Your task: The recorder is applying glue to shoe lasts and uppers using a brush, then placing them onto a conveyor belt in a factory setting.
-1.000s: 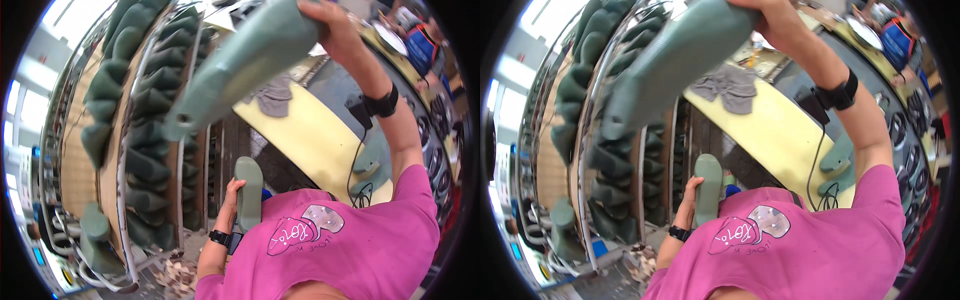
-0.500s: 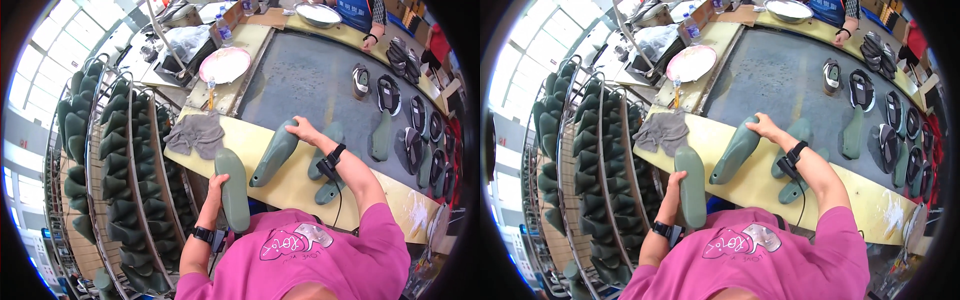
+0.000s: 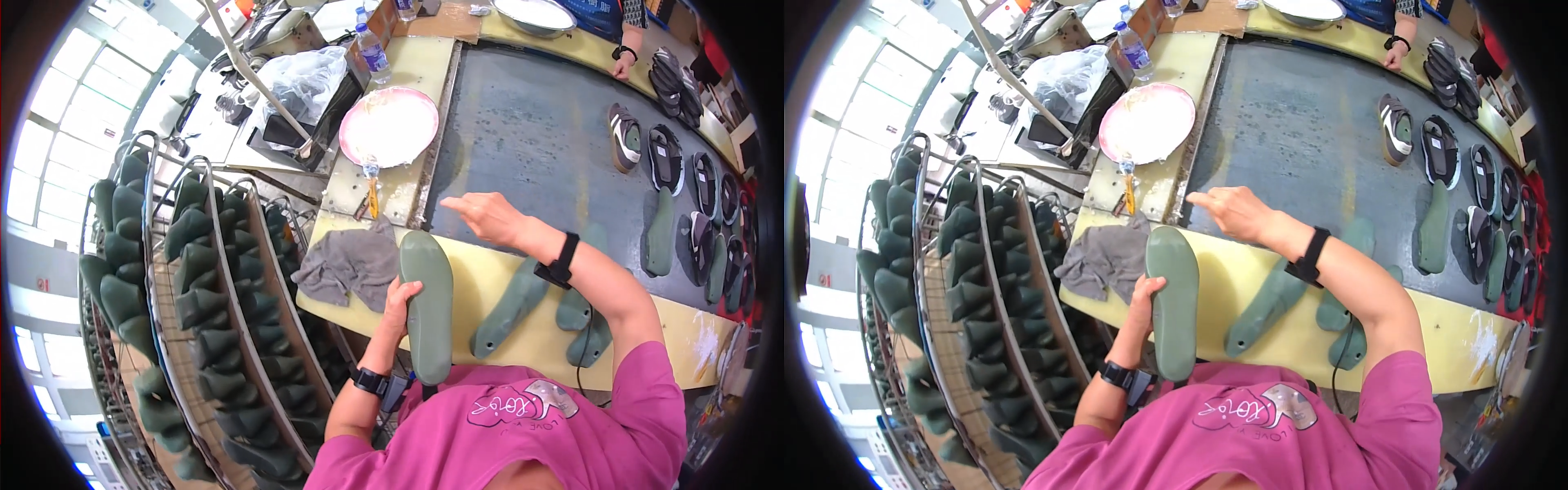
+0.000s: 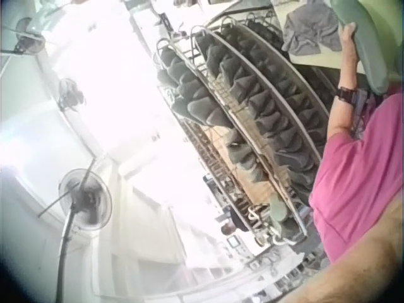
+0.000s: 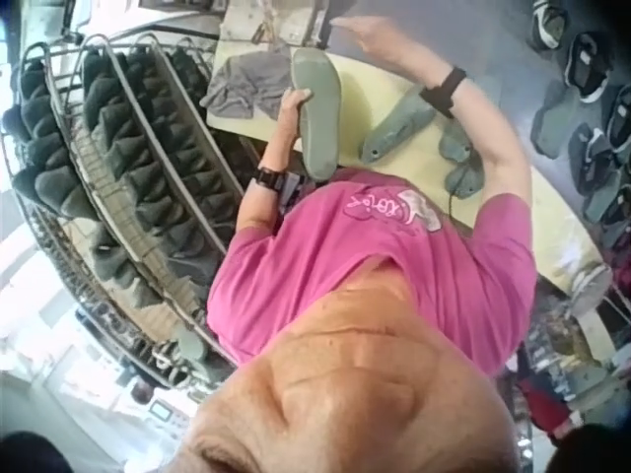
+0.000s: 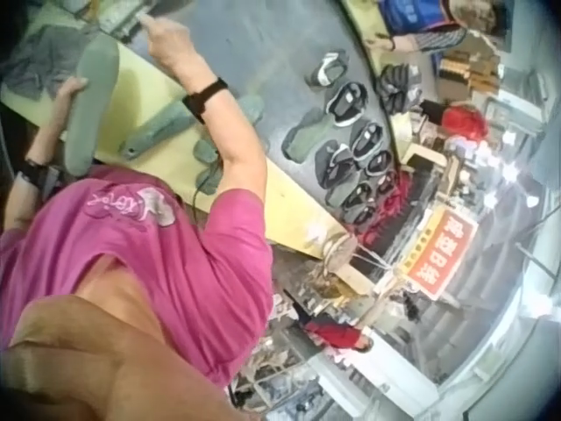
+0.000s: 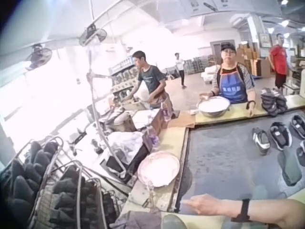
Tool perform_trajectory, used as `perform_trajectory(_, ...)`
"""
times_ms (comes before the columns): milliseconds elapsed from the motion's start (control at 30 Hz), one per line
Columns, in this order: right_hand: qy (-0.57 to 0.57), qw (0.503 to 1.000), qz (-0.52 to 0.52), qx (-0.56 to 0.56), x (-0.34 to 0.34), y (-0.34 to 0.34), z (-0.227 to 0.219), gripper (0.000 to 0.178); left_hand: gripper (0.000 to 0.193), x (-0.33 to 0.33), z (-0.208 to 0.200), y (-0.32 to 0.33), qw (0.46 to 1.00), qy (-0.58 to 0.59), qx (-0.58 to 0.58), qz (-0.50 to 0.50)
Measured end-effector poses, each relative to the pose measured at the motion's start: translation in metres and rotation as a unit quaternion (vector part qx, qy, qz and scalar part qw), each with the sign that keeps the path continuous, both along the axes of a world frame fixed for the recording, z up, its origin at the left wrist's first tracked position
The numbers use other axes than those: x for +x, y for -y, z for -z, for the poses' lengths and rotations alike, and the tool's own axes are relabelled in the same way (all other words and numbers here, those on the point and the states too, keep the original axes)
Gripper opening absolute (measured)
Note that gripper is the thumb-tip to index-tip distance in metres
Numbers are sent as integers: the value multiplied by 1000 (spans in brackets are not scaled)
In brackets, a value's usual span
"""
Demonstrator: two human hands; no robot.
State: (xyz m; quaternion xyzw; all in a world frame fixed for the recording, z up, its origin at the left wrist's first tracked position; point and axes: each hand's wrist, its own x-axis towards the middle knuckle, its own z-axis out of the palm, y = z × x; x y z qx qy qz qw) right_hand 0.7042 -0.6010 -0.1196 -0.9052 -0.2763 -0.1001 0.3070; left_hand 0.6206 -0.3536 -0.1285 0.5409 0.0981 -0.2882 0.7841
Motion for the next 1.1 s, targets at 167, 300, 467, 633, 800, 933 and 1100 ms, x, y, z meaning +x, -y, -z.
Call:
perform_trajectory(167, 58, 989, -95, -100, 75, -76, 30, 53, 48, 15, 10, -43, 999, -23, -41, -15)
perform_trajectory(300, 48, 967, -40, -247, 111, -134, 55, 45, 52, 26, 16, -70, 998, -22, -47, -22)
perform_trajectory(467, 82, 968, -34, -233, 132, -137, 85, 7, 53, 56, 12, -81, 999, 3, -28, 15)
perform_trajectory(633, 89, 995, -36, -21, 85, -78, 24, 10, 50, 73, 5, -75, 997, 36, -18, 63)
perform_trajectory(800, -6, 976, 70, 209, -1, -30, -31, 10, 53, 73, 2, -43, 983, 104, 39, 143)
perform_trajectory(933, -113, 914, 123, 370, -68, -5, -71, 14, 56, 57, -19, 0, 961, 148, 85, 219)
perform_trajectory(1100, -70, 918, 188, 342, -133, 26, -47, 14, 59, 27, -35, 45, 952, 122, 28, 281)
